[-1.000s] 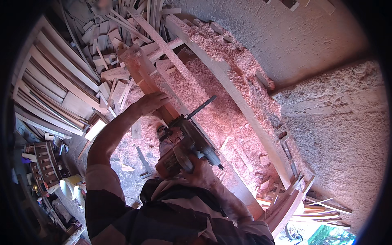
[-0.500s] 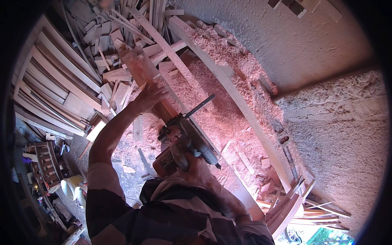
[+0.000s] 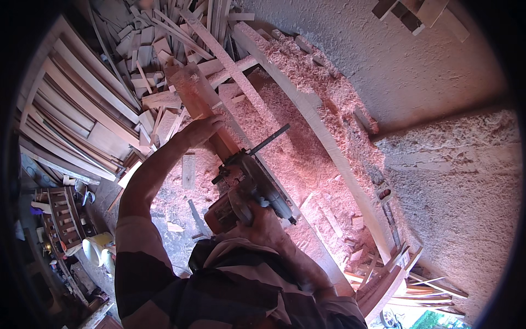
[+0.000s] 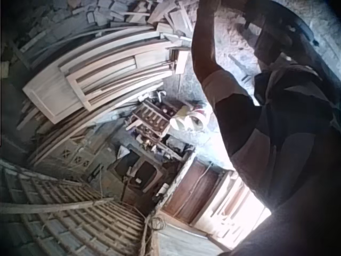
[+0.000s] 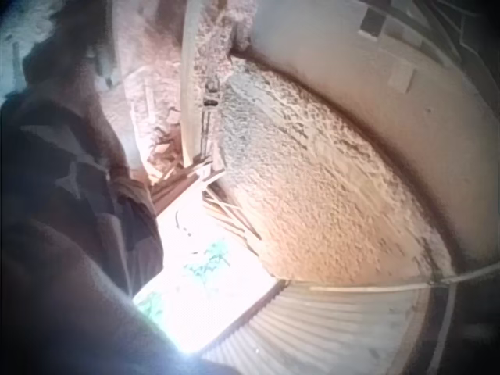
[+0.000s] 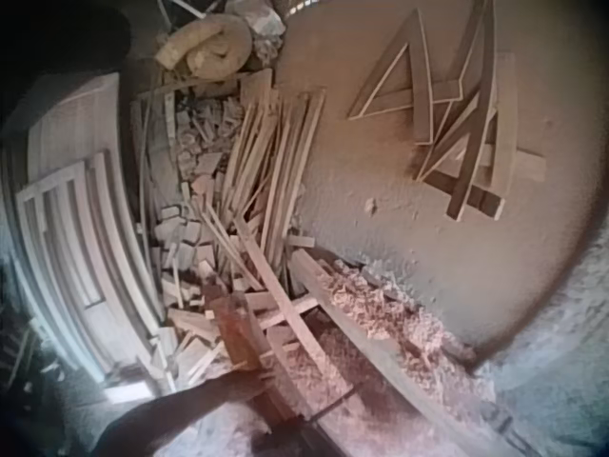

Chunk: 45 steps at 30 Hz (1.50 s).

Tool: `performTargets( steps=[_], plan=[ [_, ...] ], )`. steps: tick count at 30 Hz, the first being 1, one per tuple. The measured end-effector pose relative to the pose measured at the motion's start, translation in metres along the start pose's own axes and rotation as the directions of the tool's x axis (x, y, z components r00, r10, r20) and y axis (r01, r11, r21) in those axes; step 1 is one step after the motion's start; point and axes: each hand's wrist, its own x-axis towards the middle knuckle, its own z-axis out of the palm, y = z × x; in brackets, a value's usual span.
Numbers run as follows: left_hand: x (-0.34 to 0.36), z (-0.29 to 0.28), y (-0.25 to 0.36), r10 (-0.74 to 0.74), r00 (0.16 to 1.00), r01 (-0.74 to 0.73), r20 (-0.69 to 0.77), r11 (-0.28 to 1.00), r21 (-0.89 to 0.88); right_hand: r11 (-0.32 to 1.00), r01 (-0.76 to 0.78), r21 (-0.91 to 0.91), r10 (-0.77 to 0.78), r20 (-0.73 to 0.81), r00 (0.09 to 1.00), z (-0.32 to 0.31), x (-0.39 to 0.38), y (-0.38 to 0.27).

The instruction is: The person uses a circular saw to cut a long wooden plank into smaller pieces. They repeatedly position the plank, cut it, and move the cut pieces aside while sawdust accumulates on the floor.

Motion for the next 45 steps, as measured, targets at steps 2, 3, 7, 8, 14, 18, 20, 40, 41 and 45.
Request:
performTargets(
  steps=[2, 3, 7, 8, 14, 18, 20, 40, 41, 45],
  plan=[
    [0.003, 0.000, -0.008, -0.065, 0.995, 0.080, 0.080, 0.976, -0.201, 1.000, -0.002, 0.010, 0.001, 0.004, 1.000, 0.001, 0.005, -0.002],
    [0.005, 0.002, -0.013, -0.068, 0.992, 0.093, 0.105, 0.964, -0.251, 1.000, 0.009, 0.009, -0.009, 0.001, 1.000, 0.002, 0.008, -0.002],
    [0.003, 0.012, -0.026, 0.083, 0.996, -0.077, 0.027, 0.981, -0.177, 1.000, -0.014, 0.015, 0.014, 0.005, 1.000, 0.003, 0.017, -0.009],
    [0.002, 0.013, -0.029, 0.118, 0.993, -0.116, 0.001, 0.976, -0.183, 1.000, -0.004, 0.006, 0.004, -0.003, 1.000, 0.004, 0.019, -0.009],
    [0.004, 0.005, -0.033, -0.066, 0.996, 0.093, 0.067, 0.781, -0.618, 1.000, -0.003, 0.021, 0.003, -0.004, 1.000, 0.008, 0.030, -0.010],
    [-0.010, 0.006, -0.051, 0.208, 0.968, -0.155, -0.137, 0.934, 0.322, 0.999, 0.044, 0.027, -0.044, -0.019, 0.999, 0.011, 0.035, -0.018],
    [-0.010, -0.002, -0.043, 0.166, 0.983, -0.125, -0.081, 0.920, 0.371, 0.999, 0.030, 0.012, -0.029, -0.021, 0.999, 0.012, 0.038, -0.017],
    [-0.021, -0.012, -0.068, 0.128, 0.987, -0.115, -0.093, 0.985, 0.128, 0.997, 0.020, -0.075, -0.025, -0.060, 0.998, 0.028, 0.079, -0.028],
    [-0.031, -0.012, -0.060, 0.098, 0.984, -0.088, -0.149, 0.994, 0.070, 0.997, 0.010, -0.081, -0.014, -0.057, 0.998, 0.029, 0.081, -0.031],
    [-0.088, 0.006, 0.019, -0.560, 0.649, 0.421, -0.515, 0.828, -0.370, 0.998, 0.002, -0.066, -0.006, -0.068, 0.998, 0.027, 0.092, -0.039]
  ],
)
